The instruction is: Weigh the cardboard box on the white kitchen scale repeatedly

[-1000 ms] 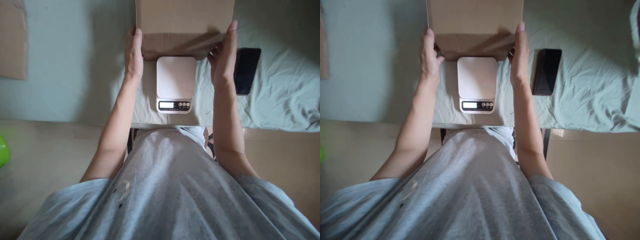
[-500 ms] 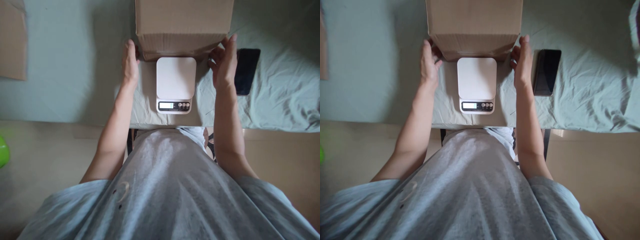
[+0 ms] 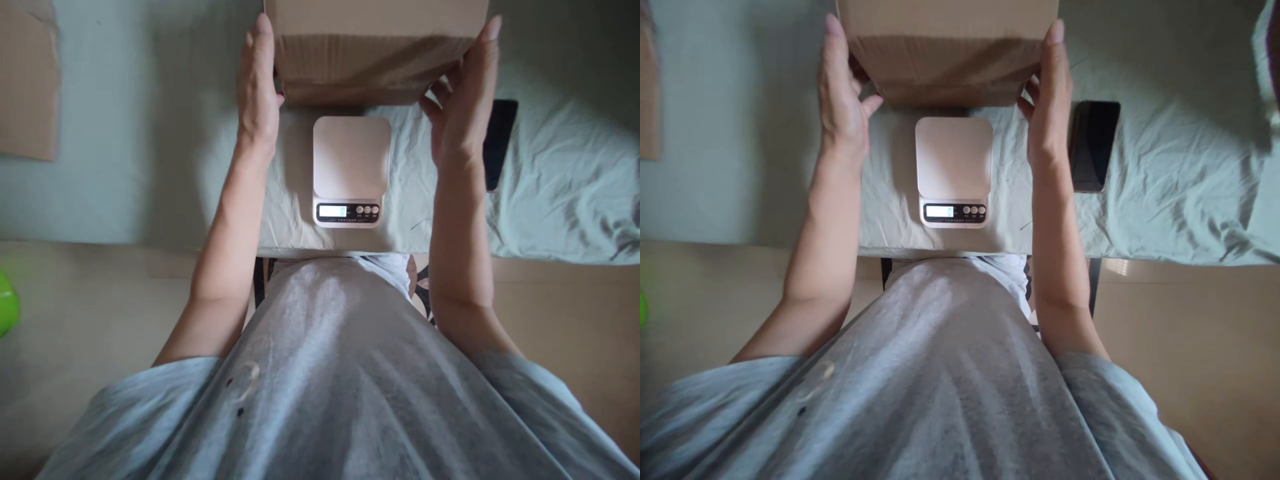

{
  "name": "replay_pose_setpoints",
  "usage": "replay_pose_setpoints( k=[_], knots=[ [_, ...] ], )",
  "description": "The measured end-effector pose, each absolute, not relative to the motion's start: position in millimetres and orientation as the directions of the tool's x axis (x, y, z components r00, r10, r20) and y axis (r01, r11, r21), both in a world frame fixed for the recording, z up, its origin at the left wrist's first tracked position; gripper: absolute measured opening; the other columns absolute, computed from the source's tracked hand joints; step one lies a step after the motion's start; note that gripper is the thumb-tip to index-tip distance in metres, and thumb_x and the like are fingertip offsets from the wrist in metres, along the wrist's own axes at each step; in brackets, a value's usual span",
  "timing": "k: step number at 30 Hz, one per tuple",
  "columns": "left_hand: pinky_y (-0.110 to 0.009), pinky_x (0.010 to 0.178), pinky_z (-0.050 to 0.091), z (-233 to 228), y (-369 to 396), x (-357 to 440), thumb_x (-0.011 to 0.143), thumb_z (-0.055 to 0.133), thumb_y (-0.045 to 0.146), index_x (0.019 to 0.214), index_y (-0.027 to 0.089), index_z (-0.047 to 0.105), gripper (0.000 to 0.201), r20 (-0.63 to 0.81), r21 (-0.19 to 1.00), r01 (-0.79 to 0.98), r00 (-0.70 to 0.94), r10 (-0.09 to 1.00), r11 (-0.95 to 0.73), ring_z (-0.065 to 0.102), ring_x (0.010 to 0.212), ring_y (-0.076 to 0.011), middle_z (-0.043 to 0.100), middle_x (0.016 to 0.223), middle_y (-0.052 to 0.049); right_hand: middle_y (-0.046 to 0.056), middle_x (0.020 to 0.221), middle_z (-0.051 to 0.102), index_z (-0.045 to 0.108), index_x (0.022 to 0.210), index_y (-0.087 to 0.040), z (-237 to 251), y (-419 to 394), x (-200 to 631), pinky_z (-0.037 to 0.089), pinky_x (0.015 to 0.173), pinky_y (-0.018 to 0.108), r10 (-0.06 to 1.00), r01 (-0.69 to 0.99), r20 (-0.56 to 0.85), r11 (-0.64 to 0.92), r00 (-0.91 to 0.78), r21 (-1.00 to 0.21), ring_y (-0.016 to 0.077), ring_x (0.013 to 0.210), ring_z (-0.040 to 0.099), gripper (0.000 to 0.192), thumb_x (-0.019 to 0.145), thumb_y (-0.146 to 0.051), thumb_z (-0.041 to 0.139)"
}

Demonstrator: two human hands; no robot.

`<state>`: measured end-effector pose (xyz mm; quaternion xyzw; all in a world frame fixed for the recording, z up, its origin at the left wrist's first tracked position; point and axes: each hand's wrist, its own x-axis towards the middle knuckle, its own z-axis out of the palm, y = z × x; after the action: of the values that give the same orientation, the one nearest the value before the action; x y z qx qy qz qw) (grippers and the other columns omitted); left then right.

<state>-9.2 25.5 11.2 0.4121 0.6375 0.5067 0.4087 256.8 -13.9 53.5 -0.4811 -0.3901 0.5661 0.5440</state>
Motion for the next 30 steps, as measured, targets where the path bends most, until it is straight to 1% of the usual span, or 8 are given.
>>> replay_pose_setpoints(
  k=[1,3,8,12,16,20,25,30],
  knots=[
    [-0.051,0.11,0.043,27,18,-7,0.102,0.028,0.031,0.131,0.037,0.039,0.032,-0.204,0.974,0.047,-0.246,0.948,0.222,0.038,0.136,-0.0114,0.033,0.15,0.013,0.004,0.14,0.049,0.045,0.126,-0.02,57,-16,259,0.044,0.1,0.039,0.994,-0.257,-0.092,-0.075,0.055,-0.963,0.0178,0.112,0.057,0.046,0.094,-0.048,0.027],
    [-0.05,0.112,0.04,53,-2,-5,0.102,0.027,0.025,0.133,0.036,0.036,0.034,-0.199,0.978,0.015,-0.229,0.953,0.208,0.028,0.142,-0.0112,0.022,0.154,0.013,0.007,0.14,0.048,0.045,0.123,-0.019,64,-25,263,0.045,0.098,0.037,0.997,-0.267,-0.039,-0.021,0.062,-0.963,0.0188,0.113,0.057,0.046,0.091,-0.05,0.034],
    [-0.052,0.104,0.048,70,-70,-10,0.094,0.048,0.045,0.126,0.036,0.049,0.034,-0.07,0.994,-0.085,-0.05,0.996,0.065,0.032,0.14,-0.023,0.041,0.145,0.007,0.005,0.116,0.059,0.056,0.109,-0.023,72,-77,272,0.05,0.086,0.028,0.995,-0.261,-0.005,0.023,0.103,-0.965,0.0174,0.105,0.059,0.049,0.077,-0.06,0.055],
    [-0.052,0.103,0.047,63,-115,-11,0.081,0.056,0.063,0.123,0.038,0.052,0.049,-0.011,0.999,-0.042,-0.088,0.996,0.007,0.035,0.138,-0.0272,0.043,0.143,0.003,0.001,0.109,0.063,0.062,0.098,-0.028,67,-117,269,0.052,0.084,0.028,0.988,-0.266,-0.025,0.017,0.152,-0.964,0.0159,0.102,0.061,0.038,0.076,-0.059,0.057],
    [-0.053,0.104,0.045,58,-135,-11,0.08,0.054,0.066,0.126,0.037,0.05,0.054,-0.045,0.999,0.007,-0.108,0.993,0.046,0.037,0.136,-0.0284,0.042,0.143,0.0,-0.002,0.12,0.061,0.06,0.104,-0.035,58,-140,266,0.048,0.098,0.038,0.983,-0.149,-0.074,-0.049,0.17,-0.988,0.0201,0.117,0.057,0.037,0.078,-0.06,0.052],
    [-0.048,0.103,0.047,50,-141,-12,0.079,0.051,0.07,0.126,0.043,0.05,0.054,-0.072,0.994,0.074,-0.098,0.993,0.079,0.039,0.135,-0.0279,0.046,0.138,0.002,-0.001,0.12,0.061,0.059,0.107,-0.04,48,-147,268,0.048,0.1,0.045,0.984,-0.032,-0.056,-0.052,0.169,-0.998,0.0239,0.12,0.055,0.039,0.079,-0.064,0.046],
    [-0.049,0.107,0.043,43,-141,-12,0.079,0.045,0.074,0.128,0.045,0.049,0.056,-0.077,0.992,0.096,-0.106,0.991,0.087,0.038,0.137,-0.0278,0.048,0.136,0.002,-0.003,0.119,0.062,0.061,0.106,-0.042,46,-149,269,0.046,0.103,0.046,0.983,-0.06,-0.062,-0.053,0.172,-0.997,0.0242,0.12,0.056,0.037,0.079,-0.064,0.047],
    [-0.046,0.108,0.042,36,-137,-16,0.082,0.036,0.075,0.124,0.047,0.052,0.053,-0.088,0.994,0.058,-0.15,0.985,0.098,0.034,0.139,-0.024,0.046,0.141,0.005,-0.003,0.118,0.063,0.061,0.105,-0.04,50,-144,269,0.045,0.103,0.047,0.979,-0.088,-0.1,-0.085,0.175,-0.992,0.025,0.118,0.057,0.049,0.077,-0.074,0.04]
  ],
)
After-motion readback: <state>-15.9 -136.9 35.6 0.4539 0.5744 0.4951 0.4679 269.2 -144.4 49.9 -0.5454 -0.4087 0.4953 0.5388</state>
